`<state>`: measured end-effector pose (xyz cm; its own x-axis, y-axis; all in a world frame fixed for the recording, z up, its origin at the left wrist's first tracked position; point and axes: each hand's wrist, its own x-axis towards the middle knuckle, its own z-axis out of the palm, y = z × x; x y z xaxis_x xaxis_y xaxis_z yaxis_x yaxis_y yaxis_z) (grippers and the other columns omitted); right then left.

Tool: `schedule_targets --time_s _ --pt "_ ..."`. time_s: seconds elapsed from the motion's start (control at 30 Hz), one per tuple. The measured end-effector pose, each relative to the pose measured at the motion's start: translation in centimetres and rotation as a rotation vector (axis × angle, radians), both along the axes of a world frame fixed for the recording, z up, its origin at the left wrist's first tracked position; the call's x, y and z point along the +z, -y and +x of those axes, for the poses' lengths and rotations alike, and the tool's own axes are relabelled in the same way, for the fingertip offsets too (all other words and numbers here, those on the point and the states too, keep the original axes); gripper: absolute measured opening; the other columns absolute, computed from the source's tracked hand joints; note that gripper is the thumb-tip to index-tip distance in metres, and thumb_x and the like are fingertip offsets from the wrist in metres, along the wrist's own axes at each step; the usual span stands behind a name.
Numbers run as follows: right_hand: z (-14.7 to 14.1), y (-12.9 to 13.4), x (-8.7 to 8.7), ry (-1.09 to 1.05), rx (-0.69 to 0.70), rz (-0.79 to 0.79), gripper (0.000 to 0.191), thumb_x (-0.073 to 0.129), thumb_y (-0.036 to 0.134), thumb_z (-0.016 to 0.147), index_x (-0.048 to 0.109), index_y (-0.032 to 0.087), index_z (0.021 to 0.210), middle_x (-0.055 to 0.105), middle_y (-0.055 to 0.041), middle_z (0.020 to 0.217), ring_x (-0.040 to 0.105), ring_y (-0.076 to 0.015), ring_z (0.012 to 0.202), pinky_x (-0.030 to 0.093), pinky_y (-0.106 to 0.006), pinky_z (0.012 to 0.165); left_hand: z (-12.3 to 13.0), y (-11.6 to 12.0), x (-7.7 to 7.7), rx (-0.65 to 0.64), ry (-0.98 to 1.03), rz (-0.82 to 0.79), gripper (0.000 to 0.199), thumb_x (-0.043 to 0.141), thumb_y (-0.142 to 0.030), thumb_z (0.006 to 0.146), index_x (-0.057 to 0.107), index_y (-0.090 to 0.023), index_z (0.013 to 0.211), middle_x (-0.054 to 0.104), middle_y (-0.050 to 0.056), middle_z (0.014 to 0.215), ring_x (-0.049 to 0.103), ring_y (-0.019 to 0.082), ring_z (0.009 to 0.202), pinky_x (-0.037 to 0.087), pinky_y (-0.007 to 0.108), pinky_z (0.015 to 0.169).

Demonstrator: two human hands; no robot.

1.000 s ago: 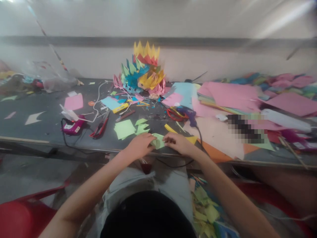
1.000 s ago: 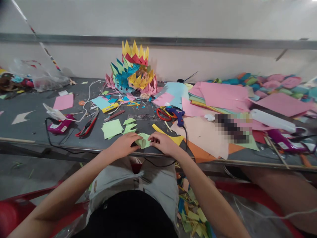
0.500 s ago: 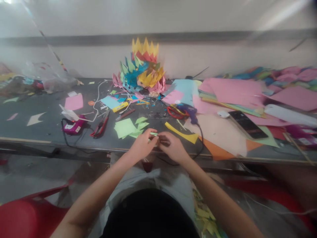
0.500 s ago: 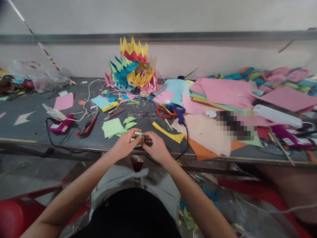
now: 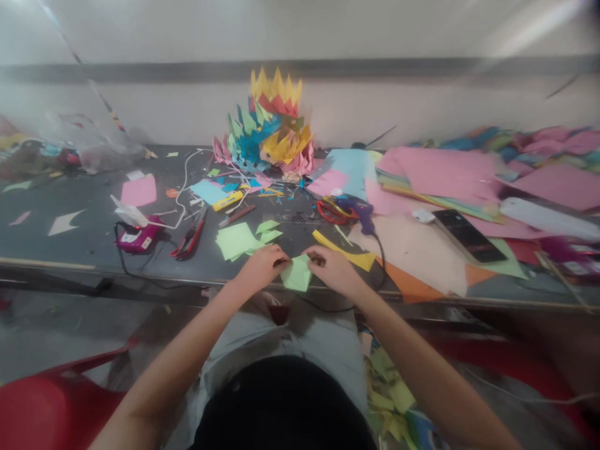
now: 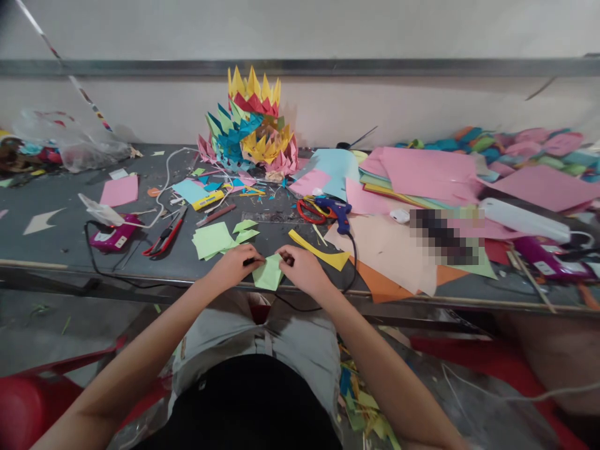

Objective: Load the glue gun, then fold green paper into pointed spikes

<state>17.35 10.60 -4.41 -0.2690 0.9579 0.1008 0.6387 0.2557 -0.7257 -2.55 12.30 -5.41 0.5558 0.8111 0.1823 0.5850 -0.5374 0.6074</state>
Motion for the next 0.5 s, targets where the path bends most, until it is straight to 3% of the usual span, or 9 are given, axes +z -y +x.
schedule_targets --time_s 0.2,0.5 --pt "0.7 -1.7 -0.2 0.126 0.074 0.078 0.011 0.056 0.022 0.076 0.066 0.019 0.079 0.064 -0.0011 0.069 0.054 -0.0122 0.060 0.041 -0.023 0.056 0.1 -0.5 0.3 -0.058 -0.205 0.131 0.019 0.048 -0.026 0.089 0.065 -0.019 0.087 0.061 0.003 0.083 0.058 0.015 0.083 0.045 0.024 0.071" --pt "2.4 -2.4 -1.1 0.171 0.337 0.234 0.024 0.046 0.026 0.087 0.069 0.023 0.094 0.066 -0.0055 0.092 0.061 -0.0179 0.087 0.046 -0.031 0.079 0.3 -0.4 -0.5 -0.069 -0.276 0.265 0.024 0.044 -0.028 0.091 0.062 -0.019 0.104 0.058 0.004 0.086 0.058 0.015 0.084 0.045 0.024 0.071"
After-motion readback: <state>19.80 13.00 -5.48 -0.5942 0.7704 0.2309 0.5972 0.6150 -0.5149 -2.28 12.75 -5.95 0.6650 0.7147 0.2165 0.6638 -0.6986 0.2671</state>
